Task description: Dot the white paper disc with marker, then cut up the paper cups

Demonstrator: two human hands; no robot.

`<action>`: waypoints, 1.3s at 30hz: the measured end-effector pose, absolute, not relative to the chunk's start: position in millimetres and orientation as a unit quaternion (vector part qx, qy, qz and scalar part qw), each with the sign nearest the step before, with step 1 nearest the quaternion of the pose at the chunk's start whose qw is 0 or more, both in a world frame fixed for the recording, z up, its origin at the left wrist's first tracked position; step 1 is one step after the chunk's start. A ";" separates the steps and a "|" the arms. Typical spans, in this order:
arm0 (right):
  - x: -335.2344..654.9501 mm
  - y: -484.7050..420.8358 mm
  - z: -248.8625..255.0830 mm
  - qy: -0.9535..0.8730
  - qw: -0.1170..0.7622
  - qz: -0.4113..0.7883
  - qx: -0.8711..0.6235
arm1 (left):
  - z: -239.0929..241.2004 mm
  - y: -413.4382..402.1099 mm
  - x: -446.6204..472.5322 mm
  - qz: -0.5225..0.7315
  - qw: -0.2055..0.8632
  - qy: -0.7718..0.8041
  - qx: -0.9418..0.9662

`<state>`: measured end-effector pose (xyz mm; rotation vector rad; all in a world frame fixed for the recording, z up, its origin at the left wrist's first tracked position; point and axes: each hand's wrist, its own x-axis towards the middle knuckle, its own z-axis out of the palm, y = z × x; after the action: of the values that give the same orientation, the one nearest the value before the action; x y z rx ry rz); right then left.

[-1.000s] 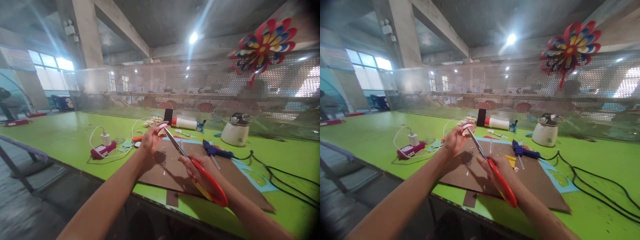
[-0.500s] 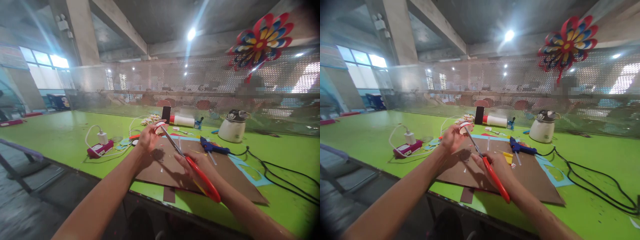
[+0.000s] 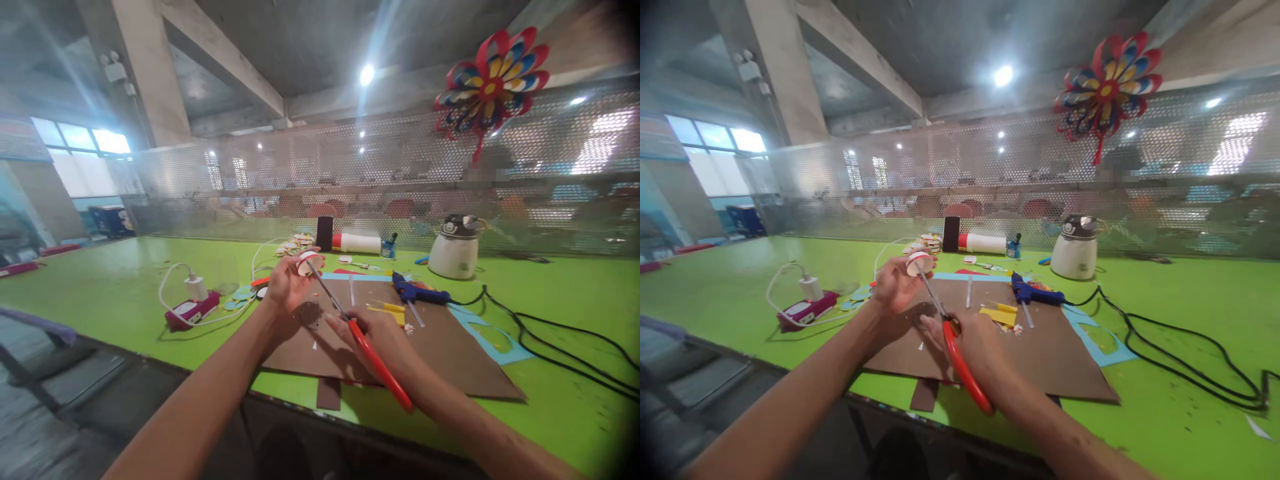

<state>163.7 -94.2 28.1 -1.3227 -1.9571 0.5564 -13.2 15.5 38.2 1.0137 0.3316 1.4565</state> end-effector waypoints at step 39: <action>166.6 -91.0 22.8 -0.785 0.334 0.128 -0.505 | 35.0 22.0 -14.2 0.664 0.460 0.233 0.541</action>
<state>166.6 -91.0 22.8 -1.3174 -2.0497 0.3351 -14.2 22.0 35.0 1.3318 0.5742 1.6336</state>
